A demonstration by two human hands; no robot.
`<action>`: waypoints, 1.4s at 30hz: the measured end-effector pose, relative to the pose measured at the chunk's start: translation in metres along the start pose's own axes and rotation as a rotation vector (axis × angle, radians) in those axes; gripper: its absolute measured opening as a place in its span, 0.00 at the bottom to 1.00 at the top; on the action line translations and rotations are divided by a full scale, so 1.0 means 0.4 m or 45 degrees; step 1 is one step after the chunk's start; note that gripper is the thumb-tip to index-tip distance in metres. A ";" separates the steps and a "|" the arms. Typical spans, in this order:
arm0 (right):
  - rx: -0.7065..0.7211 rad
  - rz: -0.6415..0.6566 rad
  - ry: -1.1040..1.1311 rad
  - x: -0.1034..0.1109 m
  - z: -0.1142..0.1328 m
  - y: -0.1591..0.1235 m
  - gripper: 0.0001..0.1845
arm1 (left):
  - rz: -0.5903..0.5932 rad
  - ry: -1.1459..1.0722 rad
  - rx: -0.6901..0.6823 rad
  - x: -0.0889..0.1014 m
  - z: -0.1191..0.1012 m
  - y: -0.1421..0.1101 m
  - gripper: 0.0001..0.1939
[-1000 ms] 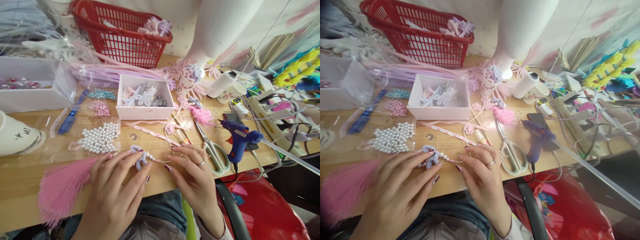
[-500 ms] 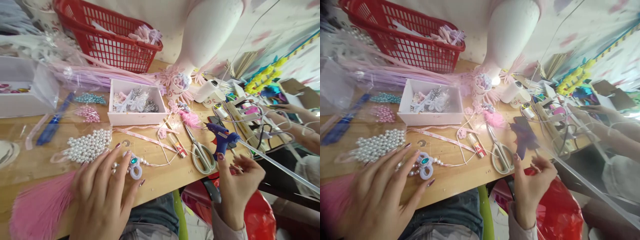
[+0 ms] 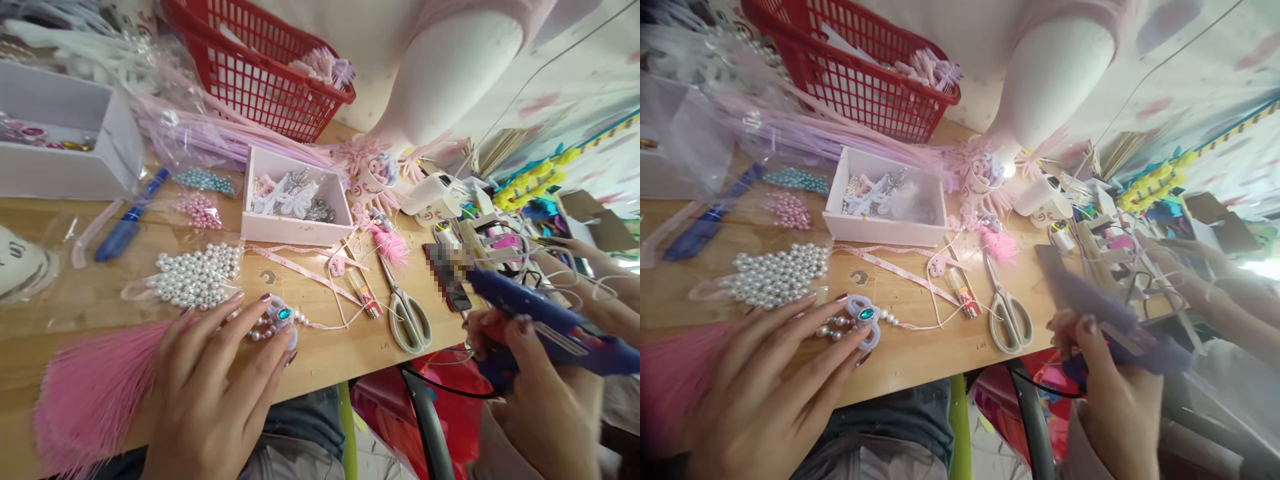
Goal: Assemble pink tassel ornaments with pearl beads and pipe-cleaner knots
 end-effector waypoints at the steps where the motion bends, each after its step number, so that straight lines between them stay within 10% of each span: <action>1: 0.011 0.095 0.004 0.001 0.025 -0.019 0.15 | 0.013 -0.003 -0.002 0.001 0.001 0.000 0.19; 7: 0.536 0.919 -0.160 -0.118 0.130 -0.074 0.18 | 0.108 0.028 -0.079 -0.004 0.012 -0.004 0.18; 16: 0.793 0.901 -0.297 -0.149 0.107 -0.088 0.14 | 0.165 0.076 -0.113 -0.013 0.009 -0.007 0.17; 42: 0.714 0.992 -0.355 -0.156 0.120 -0.095 0.21 | 0.109 0.002 -0.048 -0.009 -0.014 0.014 0.15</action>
Point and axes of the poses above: each hand's wrist, its own y-axis towards the middle knuckle, its own x-axis out of the back of the hand, z = x × y, the point moved 3 cm from there along y, towards the middle knuckle, and after that the axes turned 1 degree about y, right-handed, at the moved point
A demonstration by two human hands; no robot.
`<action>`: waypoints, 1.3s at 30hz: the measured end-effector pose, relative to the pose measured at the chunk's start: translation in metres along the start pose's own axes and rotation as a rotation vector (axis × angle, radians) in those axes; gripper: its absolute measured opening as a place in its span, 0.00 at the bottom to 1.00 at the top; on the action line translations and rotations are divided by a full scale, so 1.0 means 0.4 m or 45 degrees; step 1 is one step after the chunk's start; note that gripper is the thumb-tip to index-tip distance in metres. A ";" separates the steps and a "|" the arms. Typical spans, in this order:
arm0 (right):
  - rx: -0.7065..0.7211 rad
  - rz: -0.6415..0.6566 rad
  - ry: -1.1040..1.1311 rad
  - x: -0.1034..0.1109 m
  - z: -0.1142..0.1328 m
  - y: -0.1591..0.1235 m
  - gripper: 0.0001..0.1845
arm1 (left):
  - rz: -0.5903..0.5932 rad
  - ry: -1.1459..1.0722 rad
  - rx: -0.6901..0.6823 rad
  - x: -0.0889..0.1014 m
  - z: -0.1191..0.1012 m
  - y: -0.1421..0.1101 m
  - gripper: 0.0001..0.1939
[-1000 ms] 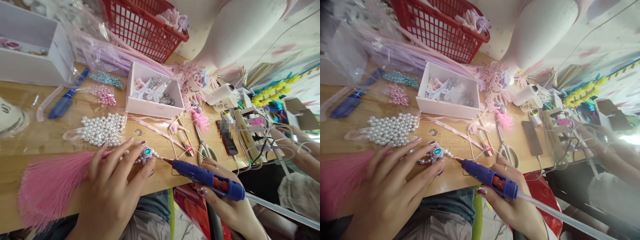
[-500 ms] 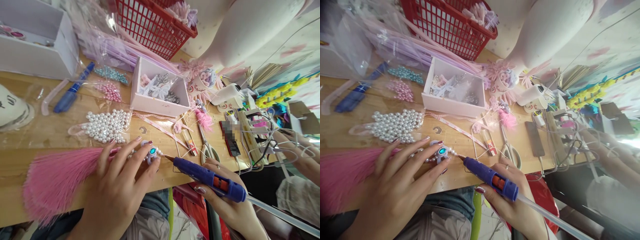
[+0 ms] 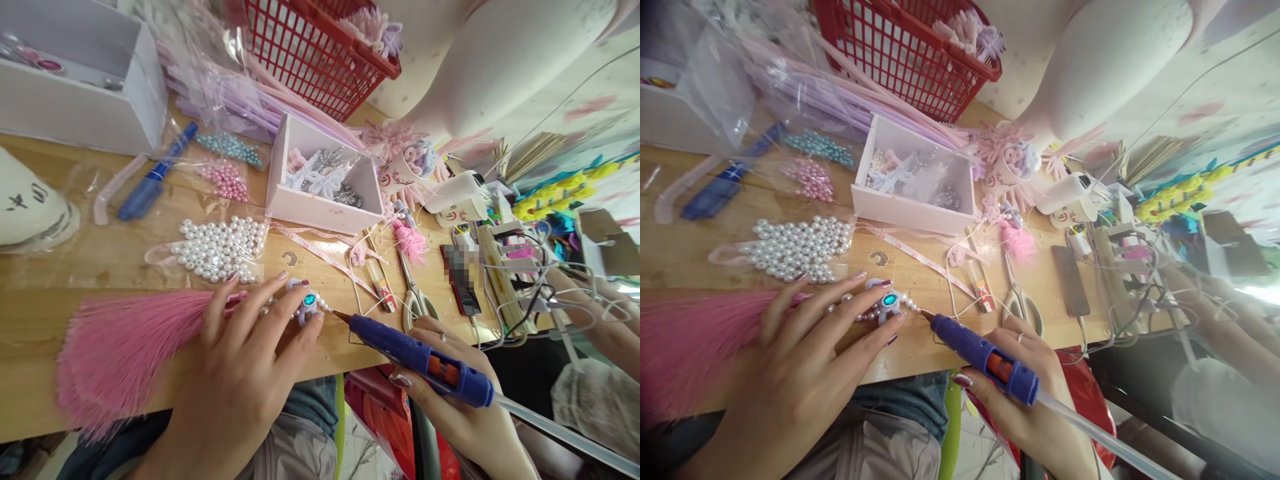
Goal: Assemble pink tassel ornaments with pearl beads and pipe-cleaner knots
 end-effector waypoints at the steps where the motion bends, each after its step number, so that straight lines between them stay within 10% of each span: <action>1: -0.015 0.018 0.018 0.000 -0.002 -0.004 0.21 | -0.002 0.000 0.002 0.000 0.000 0.001 0.14; 31: -0.103 0.010 0.180 0.016 -0.017 -0.026 0.15 | 0.079 0.026 0.001 -0.010 0.008 -0.019 0.15; 39: -0.855 -0.816 0.046 0.120 -0.226 -0.095 0.22 | 0.062 0.135 -0.166 -0.015 0.031 -0.024 0.18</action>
Point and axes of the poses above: each hand's wrist, its own y-axis towards the middle knuckle, its own x-axis out of the back of the hand, z = x × y, the point moved 3 cm from there along y, towards the middle knuckle, and after that the axes turned 1 degree about y, right-handed, at the moved point
